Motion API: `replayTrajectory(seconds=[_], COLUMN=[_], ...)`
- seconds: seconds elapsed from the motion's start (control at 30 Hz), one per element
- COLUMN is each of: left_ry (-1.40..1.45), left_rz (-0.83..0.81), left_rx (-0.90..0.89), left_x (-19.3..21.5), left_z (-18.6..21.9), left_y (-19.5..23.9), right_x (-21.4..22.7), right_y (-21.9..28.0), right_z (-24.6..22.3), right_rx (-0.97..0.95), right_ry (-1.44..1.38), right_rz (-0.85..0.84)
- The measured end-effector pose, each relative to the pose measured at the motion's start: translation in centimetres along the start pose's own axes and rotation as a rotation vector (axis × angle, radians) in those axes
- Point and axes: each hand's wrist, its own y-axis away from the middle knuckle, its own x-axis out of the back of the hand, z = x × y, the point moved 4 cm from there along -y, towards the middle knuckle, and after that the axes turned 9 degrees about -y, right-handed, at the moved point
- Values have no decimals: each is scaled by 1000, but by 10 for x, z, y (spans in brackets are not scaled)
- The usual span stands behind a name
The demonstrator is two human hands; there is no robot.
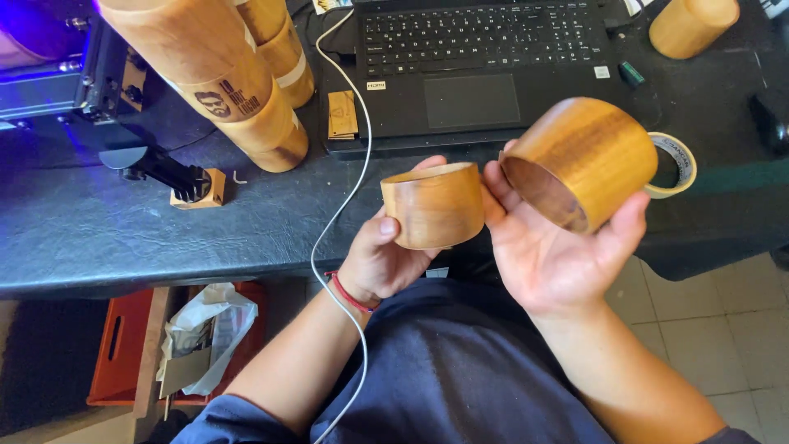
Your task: Applying masking tape to the rim of wooden containers as part of a finishing or assembly process.
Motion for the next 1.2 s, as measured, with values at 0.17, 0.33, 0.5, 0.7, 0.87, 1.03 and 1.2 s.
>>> replayTrajectory(seconds=[0.17,0.33,0.5,0.7,0.87,1.03,1.2], left_ry=[130,191,257,339,12,-917,-1762], left_rz=[-27,-13,6,11,116,308,213], left_rx=[17,29,123,152,-57,-448,-638], left_x=[-8,-11,-18,-21,-17,-44,-62], left_z=[1,0,-9,-13,-15,9,1], left_y=[2,3,5,7,4,9,18], right_x=[-4,-2,-8,-6,-6,0,6], right_y=[8,7,6,10,10,8,5], right_z=[0,-5,-10,-9,-9,-10,-7], right_rx=[-1,14,41,50,61,93,54], right_ry=[66,151,247,216,222,209,62], right_rz=[-19,-5,1,24,15,56,523])
